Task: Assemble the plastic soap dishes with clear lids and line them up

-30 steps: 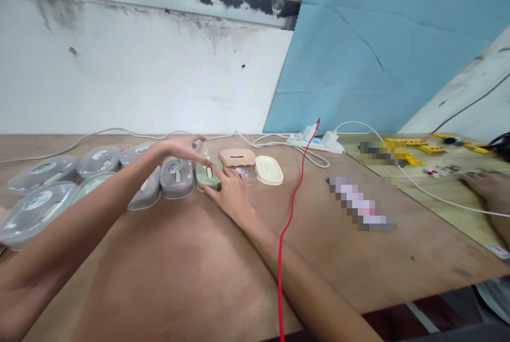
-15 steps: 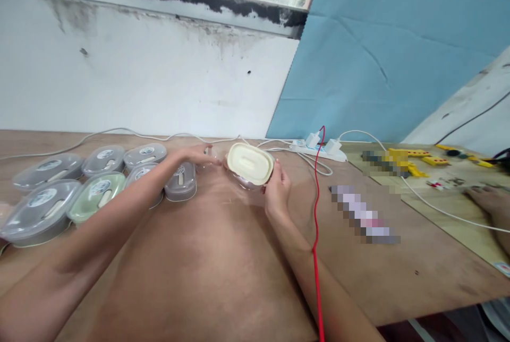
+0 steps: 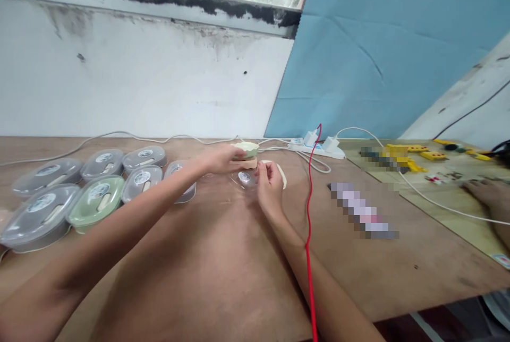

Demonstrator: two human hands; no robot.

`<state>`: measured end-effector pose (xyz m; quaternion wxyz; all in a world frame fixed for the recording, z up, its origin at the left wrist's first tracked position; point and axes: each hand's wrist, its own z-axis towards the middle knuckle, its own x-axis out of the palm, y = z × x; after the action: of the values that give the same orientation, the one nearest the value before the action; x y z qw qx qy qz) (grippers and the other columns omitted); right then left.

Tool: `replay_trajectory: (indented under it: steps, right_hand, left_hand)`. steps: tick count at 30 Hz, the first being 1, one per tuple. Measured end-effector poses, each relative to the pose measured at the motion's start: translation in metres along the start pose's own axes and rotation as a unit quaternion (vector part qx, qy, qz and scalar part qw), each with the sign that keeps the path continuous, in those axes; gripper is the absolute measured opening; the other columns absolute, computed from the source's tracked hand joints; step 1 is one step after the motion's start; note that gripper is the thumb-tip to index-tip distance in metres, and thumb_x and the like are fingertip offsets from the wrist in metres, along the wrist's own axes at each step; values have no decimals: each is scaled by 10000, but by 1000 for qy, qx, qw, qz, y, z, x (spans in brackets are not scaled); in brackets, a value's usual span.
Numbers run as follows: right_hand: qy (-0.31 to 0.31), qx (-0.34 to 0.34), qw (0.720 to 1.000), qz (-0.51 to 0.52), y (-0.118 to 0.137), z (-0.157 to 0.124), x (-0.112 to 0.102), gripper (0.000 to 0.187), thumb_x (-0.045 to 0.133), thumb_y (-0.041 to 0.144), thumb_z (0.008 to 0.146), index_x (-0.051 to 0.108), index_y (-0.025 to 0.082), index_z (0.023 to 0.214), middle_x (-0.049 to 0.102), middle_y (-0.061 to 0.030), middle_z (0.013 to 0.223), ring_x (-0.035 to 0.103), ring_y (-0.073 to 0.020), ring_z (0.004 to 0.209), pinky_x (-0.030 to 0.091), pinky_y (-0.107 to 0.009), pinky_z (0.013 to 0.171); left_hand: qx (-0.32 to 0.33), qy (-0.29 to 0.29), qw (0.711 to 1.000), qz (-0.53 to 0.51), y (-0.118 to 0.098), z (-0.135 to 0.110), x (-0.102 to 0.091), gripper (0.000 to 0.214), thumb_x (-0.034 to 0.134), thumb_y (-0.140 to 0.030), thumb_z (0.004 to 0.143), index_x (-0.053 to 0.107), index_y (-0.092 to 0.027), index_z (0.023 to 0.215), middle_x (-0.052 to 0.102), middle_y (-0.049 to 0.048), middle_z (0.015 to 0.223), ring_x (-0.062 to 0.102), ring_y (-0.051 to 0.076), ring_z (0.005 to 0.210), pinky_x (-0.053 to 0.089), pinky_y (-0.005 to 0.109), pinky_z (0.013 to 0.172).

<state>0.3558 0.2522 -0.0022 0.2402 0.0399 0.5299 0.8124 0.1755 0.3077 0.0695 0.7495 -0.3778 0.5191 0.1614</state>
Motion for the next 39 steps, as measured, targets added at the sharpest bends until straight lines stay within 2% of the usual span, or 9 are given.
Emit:
replay_trajectory:
  steps: [2,8,11,15,23,29,34,36,39]
  right_hand:
    - [-16,4,1000,-7,-6,4,-1,399,483,617,964,559,232,890,655,-19,824,575,-178,682,474,-291,665]
    - [-22,-46,997,-55,-8,2,0,327,517,537,956,593,220,932,668,-45,910,600,-219,820,455,-331,771]
    - [10,-93,992,-81,-3,-3,1,284,533,491,970,605,225,899,664,-39,881,595,-223,808,442,-339,768]
    - [30,-140,985,-101,1,-8,1,254,545,456,974,620,227,895,675,-41,903,590,-229,851,438,-358,827]
    - [-6,-99,994,-45,-1,-3,4,306,515,495,1002,621,208,1005,698,-54,954,623,-221,868,472,-334,799]
    - [4,-99,994,-45,-1,-6,8,285,544,485,973,620,210,963,682,-47,924,602,-223,837,481,-355,813]
    - [27,-103,994,-27,-2,-10,9,340,557,534,978,633,204,950,683,-67,947,617,-238,884,508,-396,877]
    - [29,-93,995,-5,0,-10,9,388,562,575,986,648,200,1045,704,-97,1058,651,-250,959,533,-406,900]
    - [41,-69,995,59,7,-10,10,604,590,662,961,557,240,1392,656,-136,1368,697,-260,1093,594,-378,854]
  left_hand:
    - [-13,-20,1000,19,0,6,10,259,636,-346,1019,750,-174,1175,764,97,1198,714,271,1113,557,393,994]
    - [-136,-134,980,62,24,37,9,404,667,-383,1045,615,-190,1396,604,130,1453,635,293,1269,561,533,1069]
    - [-171,-98,979,55,41,56,-1,386,685,-376,1037,633,-172,1360,647,120,1375,678,271,1182,605,490,997]
    - [-158,-64,984,46,54,67,-7,351,683,-376,1039,652,-176,1326,667,112,1336,692,253,1142,616,460,970]
    - [-104,-51,991,71,54,38,-4,352,684,-370,1038,653,-169,1325,661,115,1356,680,266,1179,602,486,1004]
    - [-134,-45,988,62,51,37,8,371,688,-373,1035,643,-166,1340,659,118,1354,683,265,1170,607,486,992]
    - [-131,-56,990,-12,46,37,-8,355,692,-372,1034,652,-165,1319,666,113,1332,688,256,1149,612,474,977]
    - [-110,-66,990,-61,36,23,-16,303,703,-363,1024,679,-147,1236,703,100,1245,706,242,1095,618,447,945]
    - [-54,-70,983,-160,9,-14,-24,231,707,-376,995,698,-148,1031,761,56,1052,750,224,985,610,353,862]
